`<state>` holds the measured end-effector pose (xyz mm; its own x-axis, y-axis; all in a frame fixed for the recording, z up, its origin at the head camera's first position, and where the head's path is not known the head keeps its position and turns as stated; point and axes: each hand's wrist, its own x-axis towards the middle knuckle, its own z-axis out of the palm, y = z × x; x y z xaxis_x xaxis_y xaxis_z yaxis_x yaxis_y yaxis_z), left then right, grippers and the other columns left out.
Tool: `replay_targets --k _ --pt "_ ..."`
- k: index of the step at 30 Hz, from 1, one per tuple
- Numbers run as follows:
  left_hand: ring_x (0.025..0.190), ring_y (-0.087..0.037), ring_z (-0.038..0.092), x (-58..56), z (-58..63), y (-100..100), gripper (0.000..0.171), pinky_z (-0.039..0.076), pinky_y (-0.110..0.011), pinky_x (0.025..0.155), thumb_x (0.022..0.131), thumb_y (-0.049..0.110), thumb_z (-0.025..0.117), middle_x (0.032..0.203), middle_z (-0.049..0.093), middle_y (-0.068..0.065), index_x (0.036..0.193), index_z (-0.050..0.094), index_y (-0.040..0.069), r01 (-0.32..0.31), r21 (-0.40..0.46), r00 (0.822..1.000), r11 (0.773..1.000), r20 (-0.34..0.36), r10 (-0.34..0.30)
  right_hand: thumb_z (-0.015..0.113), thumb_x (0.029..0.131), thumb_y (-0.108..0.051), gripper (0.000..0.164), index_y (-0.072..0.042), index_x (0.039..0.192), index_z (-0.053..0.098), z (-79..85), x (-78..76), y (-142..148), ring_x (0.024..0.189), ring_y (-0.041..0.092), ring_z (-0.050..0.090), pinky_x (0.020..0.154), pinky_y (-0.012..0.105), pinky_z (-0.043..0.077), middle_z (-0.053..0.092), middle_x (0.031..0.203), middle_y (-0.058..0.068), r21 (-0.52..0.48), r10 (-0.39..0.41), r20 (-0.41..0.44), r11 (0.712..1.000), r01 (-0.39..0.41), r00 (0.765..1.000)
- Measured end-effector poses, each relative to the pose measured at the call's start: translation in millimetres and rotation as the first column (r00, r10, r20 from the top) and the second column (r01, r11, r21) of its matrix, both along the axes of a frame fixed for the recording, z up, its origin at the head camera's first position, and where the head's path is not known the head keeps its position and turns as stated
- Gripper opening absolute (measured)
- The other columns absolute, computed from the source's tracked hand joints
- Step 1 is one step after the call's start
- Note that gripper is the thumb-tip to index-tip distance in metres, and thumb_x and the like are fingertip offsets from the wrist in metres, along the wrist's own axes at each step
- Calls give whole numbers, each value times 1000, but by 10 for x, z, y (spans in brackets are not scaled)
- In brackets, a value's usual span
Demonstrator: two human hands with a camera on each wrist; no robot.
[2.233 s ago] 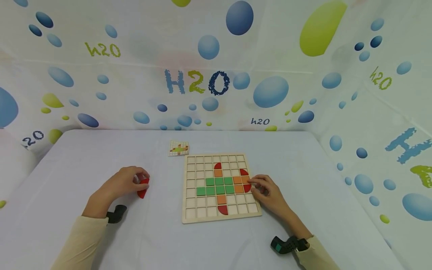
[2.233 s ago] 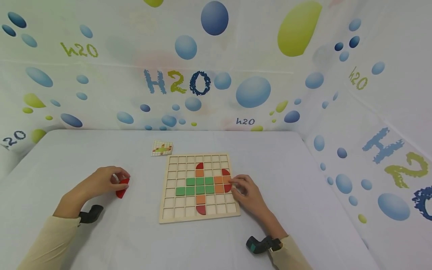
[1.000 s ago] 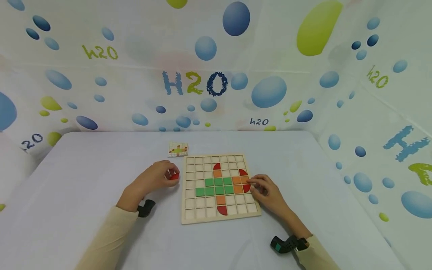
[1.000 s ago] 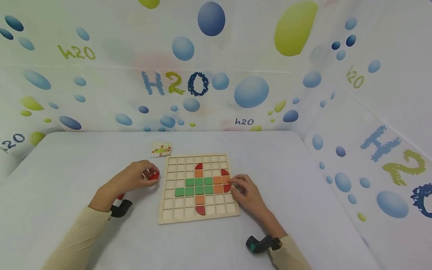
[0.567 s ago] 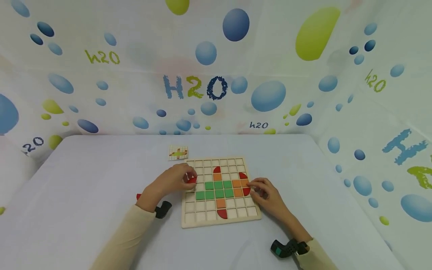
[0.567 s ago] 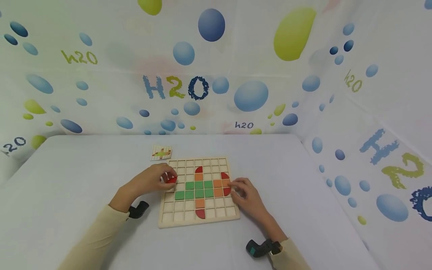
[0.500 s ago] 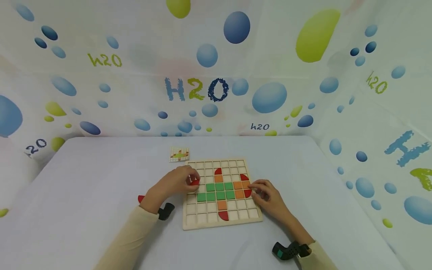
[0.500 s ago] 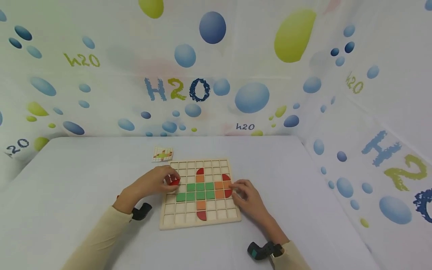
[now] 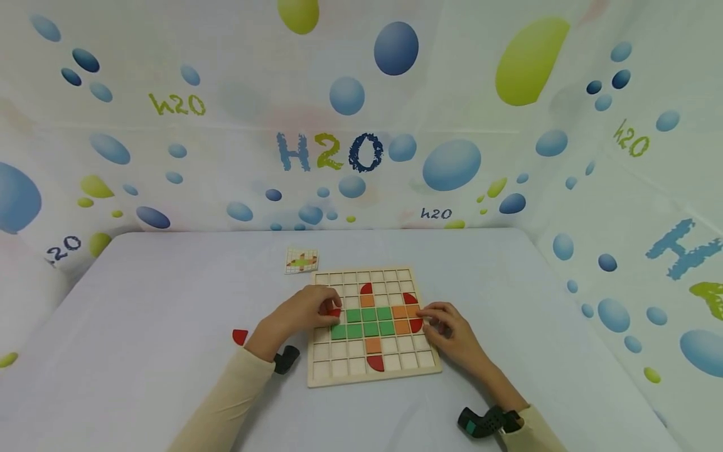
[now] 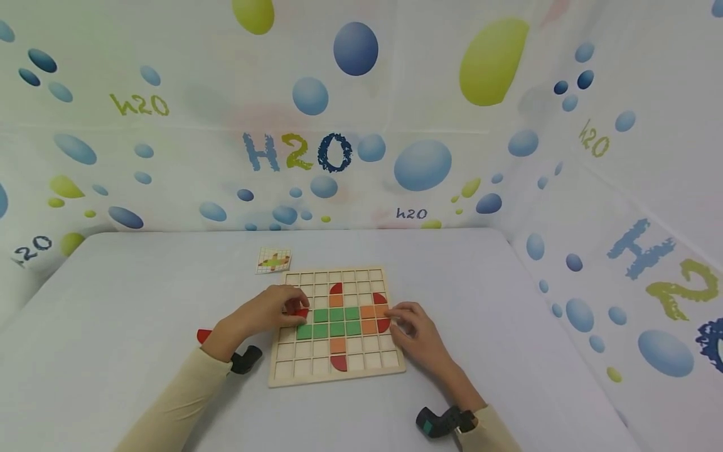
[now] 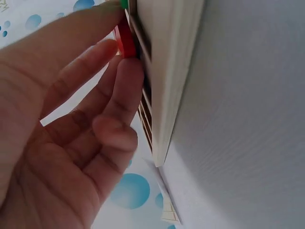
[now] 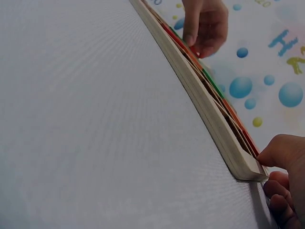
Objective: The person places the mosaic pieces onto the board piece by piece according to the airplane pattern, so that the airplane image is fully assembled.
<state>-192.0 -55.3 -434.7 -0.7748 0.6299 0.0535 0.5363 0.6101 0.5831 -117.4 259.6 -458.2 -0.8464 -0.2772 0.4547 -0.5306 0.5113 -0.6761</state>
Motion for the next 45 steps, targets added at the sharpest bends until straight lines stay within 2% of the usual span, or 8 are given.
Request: replay_targets --k 8,16,27,35,45 --pt "81 -12 57 -6 25 8 19 49 -26 73 86 9 73 90 63 -2 103 68 1 14 -7 1000 1000 13 -14 65 85 12 26 10 111 66 -10 -8 17 75 25 52 61 27 45 57 110 27 -2 4 -11 1000 -4 1000" --pt "75 -8 56 4 4 19 13 49 -25 70 85 11 76 83 64 3 94 71 4 -22 -1 998 1000 61 22 65 86 10 26 10 112 65 -20 -10 21 79 25 54 64 27 46 57 111 27 3 7 17 1000 -7 1000" --pt "75 -7 58 4 -14 3 8 50 -22 70 87 6 72 84 65 1 93 70 2 13 48 996 999 87 -17 65 86 9 27 9 112 66 -18 -9 14 76 23 52 63 27 45 57 111 27 10 5 21 1000 -5 1000" --pt "75 -9 54 1 -13 -49 10 48 -24 68 90 14 70 82 63 3 95 71 5 3 61 998 998 69 -7 65 86 10 26 10 112 66 -12 -6 15 77 24 53 63 26 45 57 111 27 12 4 17 1000 -4 1000" --pt "81 -12 57 59 114 -231 10 48 -26 69 92 14 67 89 65 1 97 71 6 -69 41 997 997 22 68 65 85 11 26 9 111 66 -15 0 5 76 23 52 62 27 45 57 111 26 10 -2 6 1000 2 1000"
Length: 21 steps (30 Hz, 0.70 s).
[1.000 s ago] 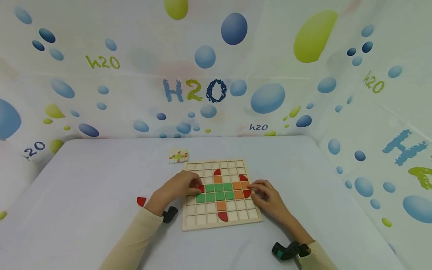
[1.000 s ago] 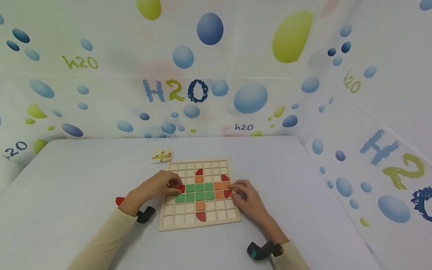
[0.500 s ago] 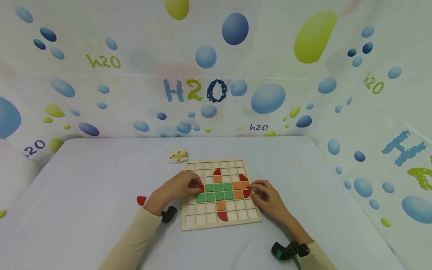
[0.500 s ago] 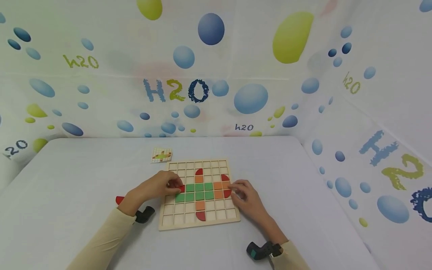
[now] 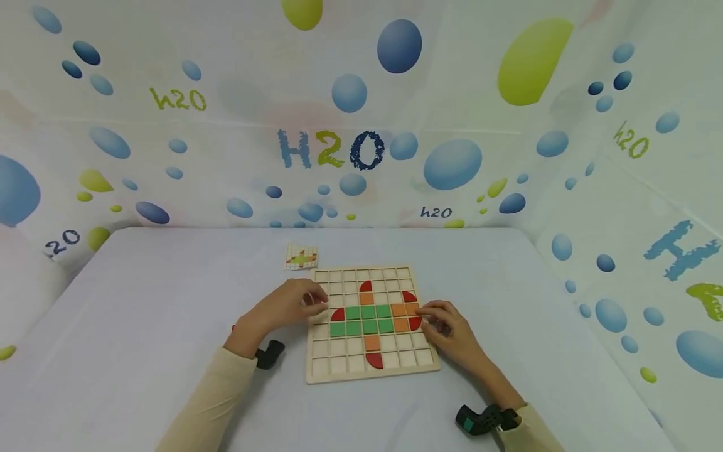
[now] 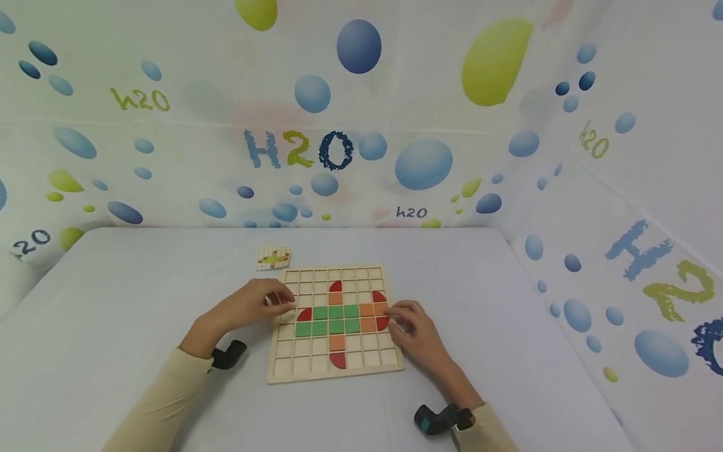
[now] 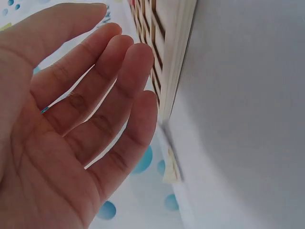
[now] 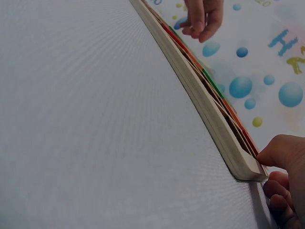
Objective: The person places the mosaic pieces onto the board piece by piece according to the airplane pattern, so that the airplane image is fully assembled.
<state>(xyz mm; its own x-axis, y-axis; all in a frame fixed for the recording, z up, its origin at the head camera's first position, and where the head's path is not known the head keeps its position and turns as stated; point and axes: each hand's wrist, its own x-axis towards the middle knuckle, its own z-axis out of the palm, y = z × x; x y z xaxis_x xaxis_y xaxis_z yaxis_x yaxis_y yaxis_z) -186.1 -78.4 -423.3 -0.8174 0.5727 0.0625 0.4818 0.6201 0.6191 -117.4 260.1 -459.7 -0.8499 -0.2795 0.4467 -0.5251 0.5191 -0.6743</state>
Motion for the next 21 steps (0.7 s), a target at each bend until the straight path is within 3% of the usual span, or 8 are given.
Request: replay_targets --k 13,21 --pt "81 -14 58 23 48 -350 11 48 -30 71 91 14 67 89 65 1 98 70 6 -61 -17 997 998 -51 60 64 85 11 26 9 111 66 -6 5 -5 78 27 52 63 27 45 57 111 27 -15 12 0 1000 -12 1000" --pt "83 -15 58 79 28 -492 14 49 -31 70 92 17 66 90 65 0 100 71 6 -114 -52 993 992 -10 114 65 84 12 26 9 110 66 5 6 -8 77 30 53 62 30 45 57 110 27 -8 14 -15 1000 -14 1000"
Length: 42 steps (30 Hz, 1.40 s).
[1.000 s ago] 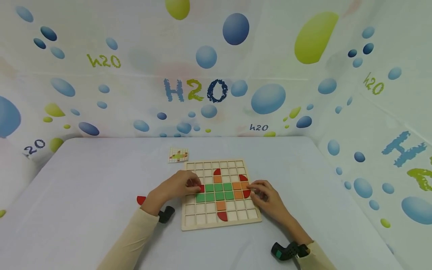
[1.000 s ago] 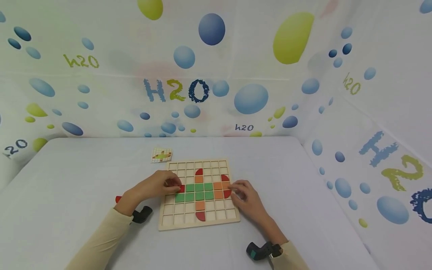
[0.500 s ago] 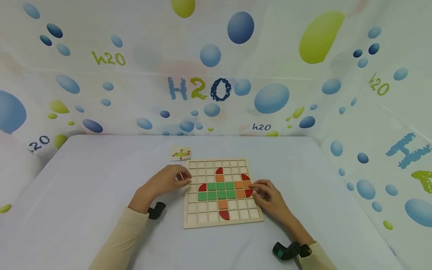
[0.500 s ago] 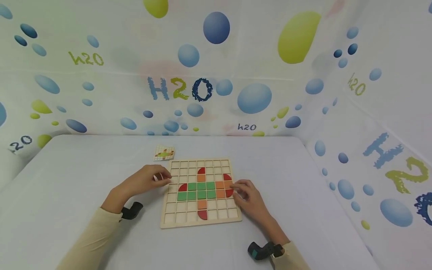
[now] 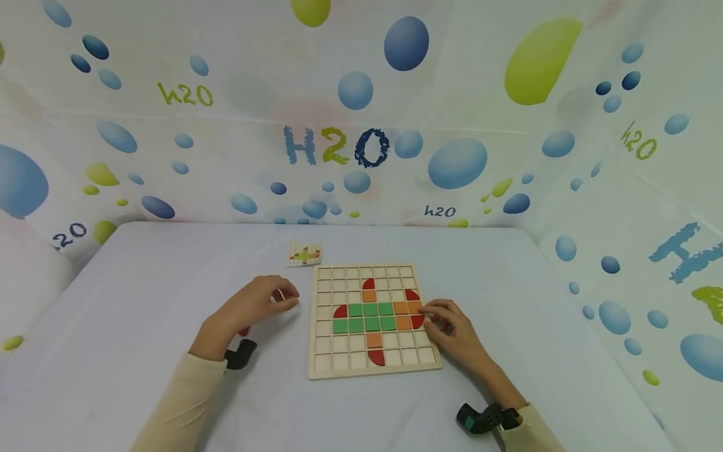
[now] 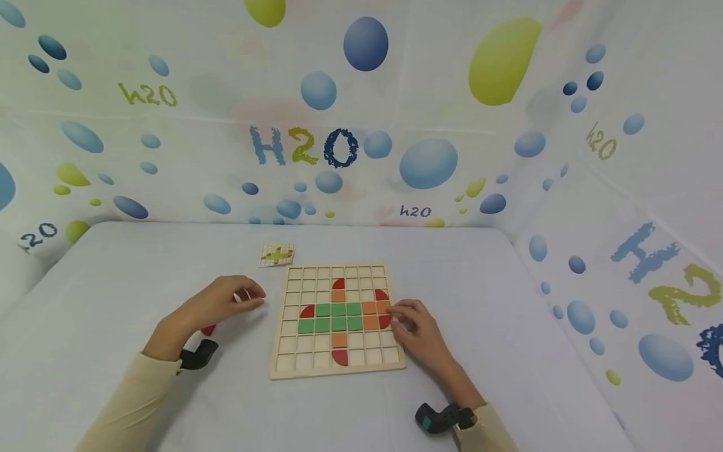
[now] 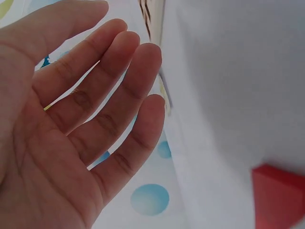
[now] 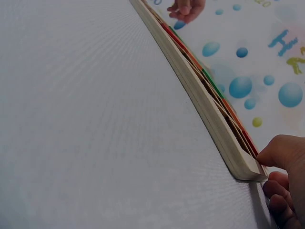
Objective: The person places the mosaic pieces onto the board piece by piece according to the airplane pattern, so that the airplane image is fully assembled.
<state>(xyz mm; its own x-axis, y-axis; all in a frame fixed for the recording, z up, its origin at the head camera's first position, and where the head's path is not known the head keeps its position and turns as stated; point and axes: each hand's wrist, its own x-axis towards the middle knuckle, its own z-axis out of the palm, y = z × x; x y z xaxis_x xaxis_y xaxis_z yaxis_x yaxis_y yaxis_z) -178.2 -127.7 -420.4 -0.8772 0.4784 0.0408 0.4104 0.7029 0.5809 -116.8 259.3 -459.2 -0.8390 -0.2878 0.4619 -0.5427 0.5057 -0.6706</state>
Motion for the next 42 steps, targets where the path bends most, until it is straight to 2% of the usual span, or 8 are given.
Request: replay_targets --k 3,8,13,20,27,33,39,42 --pt "83 -15 58 39 -6 -55 15 49 -30 69 93 18 66 90 64 0 101 70 7 -14 -11 1000 1000 13 14 65 84 12 25 9 109 66 7 -4 -6 79 31 54 62 31 46 58 109 27 7 -2 -10 1000 2 1000" --pt "85 -16 60 91 8 -168 14 50 -34 75 92 16 67 91 66 -1 100 71 5 -27 4 999 1000 -18 27 65 84 12 25 10 108 67 5 1 0 80 29 54 63 31 46 58 109 27 5 -11 -7 1000 11 1000" --pt "87 -19 58 150 23 -311 20 51 -34 75 91 17 68 94 65 -4 105 70 3 -85 -6 996 996 4 85 65 84 12 24 9 108 67 -10 -6 -3 81 29 55 64 30 46 57 110 27 -2 -8 -1 1000 8 1000" --pt "94 -25 58 245 -6 -505 24 51 -44 82 89 18 70 98 63 -6 106 68 2 -118 -27 993 993 -15 117 65 84 12 25 10 109 67 -5 -5 3 79 31 54 63 30 46 57 109 27 -7 -3 -1 1000 3 1000" --pt "83 -21 52 326 -49 -655 31 45 -34 69 81 25 78 89 56 -4 101 68 3 -157 -90 988 983 -7 157 65 84 11 25 10 110 67 6 2 2 79 31 53 63 29 45 57 110 27 1 -8 7 1000 8 1000" --pt "77 -18 50 334 -97 -704 38 45 -30 64 76 27 83 91 54 -6 100 67 2 -159 -91 987 983 26 162 65 84 11 26 10 110 66 13 5 -1 77 29 52 62 29 45 57 109 27 -1 -7 5 1000 7 1000" --pt "77 -18 53 334 -114 -728 35 48 -27 63 78 17 81 90 56 -6 103 65 -2 -138 -52 986 989 86 142 65 84 11 27 9 111 66 17 9 -2 78 25 53 63 28 46 57 111 27 8 -14 15 1000 14 1000" --pt "77 -18 54 330 -103 -736 31 49 -26 64 78 10 79 90 56 -7 103 64 -3 -122 -28 989 992 79 123 65 85 11 27 9 111 66 17 10 0 79 23 53 63 28 46 57 111 27 10 -24 23 1000 23 999"
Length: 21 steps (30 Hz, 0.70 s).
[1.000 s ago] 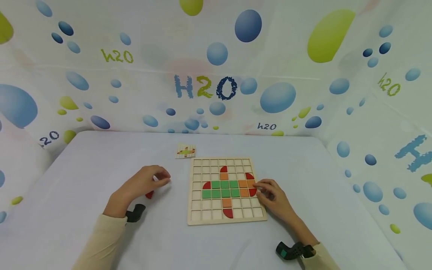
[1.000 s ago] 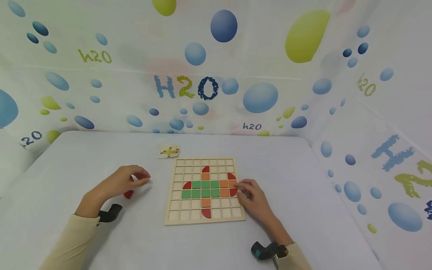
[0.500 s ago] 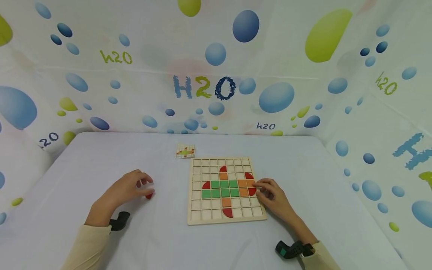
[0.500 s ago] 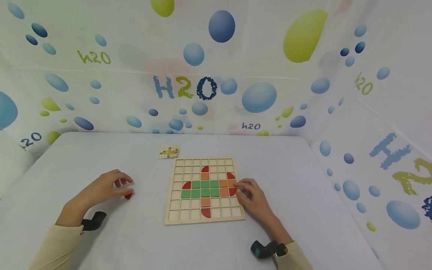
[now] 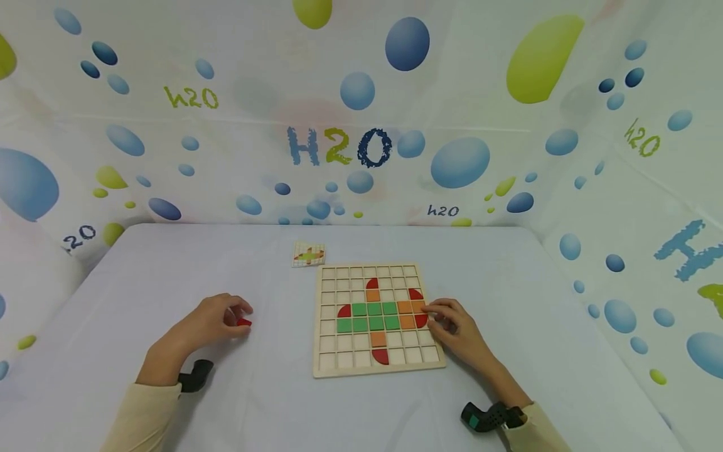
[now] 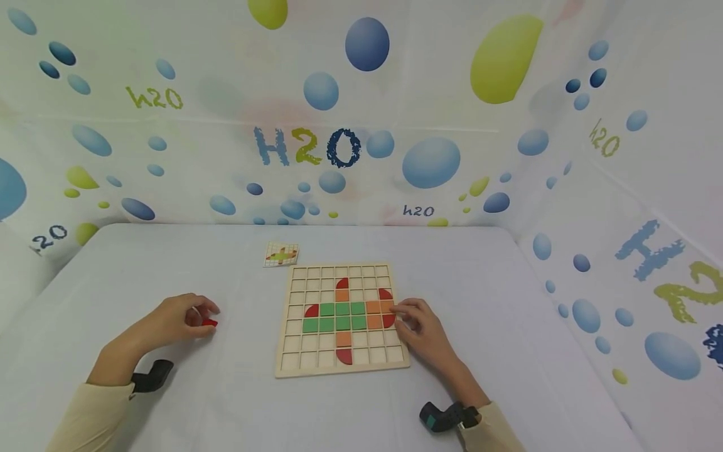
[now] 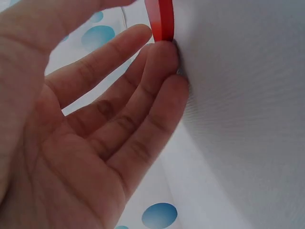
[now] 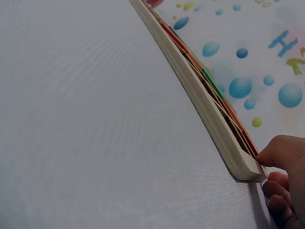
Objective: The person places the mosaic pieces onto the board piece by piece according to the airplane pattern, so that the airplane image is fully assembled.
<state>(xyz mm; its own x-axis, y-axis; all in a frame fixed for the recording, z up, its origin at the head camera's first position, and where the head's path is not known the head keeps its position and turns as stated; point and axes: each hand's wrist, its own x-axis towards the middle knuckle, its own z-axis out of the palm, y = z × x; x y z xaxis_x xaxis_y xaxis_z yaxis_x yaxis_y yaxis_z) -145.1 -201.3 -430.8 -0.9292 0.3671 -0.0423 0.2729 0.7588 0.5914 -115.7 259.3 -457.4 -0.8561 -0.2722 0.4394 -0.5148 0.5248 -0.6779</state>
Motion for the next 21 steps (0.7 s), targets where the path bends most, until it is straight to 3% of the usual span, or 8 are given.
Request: replay_targets --k 21 --pt "79 -19 55 3 11 110 24 50 -31 66 77 5 76 86 61 -5 99 66 1 -16 -25 1000 1000 26 17 65 85 11 27 10 112 66 -2 2 4 78 25 53 63 27 45 57 112 27 -1 10 2 1000 -10 1000"
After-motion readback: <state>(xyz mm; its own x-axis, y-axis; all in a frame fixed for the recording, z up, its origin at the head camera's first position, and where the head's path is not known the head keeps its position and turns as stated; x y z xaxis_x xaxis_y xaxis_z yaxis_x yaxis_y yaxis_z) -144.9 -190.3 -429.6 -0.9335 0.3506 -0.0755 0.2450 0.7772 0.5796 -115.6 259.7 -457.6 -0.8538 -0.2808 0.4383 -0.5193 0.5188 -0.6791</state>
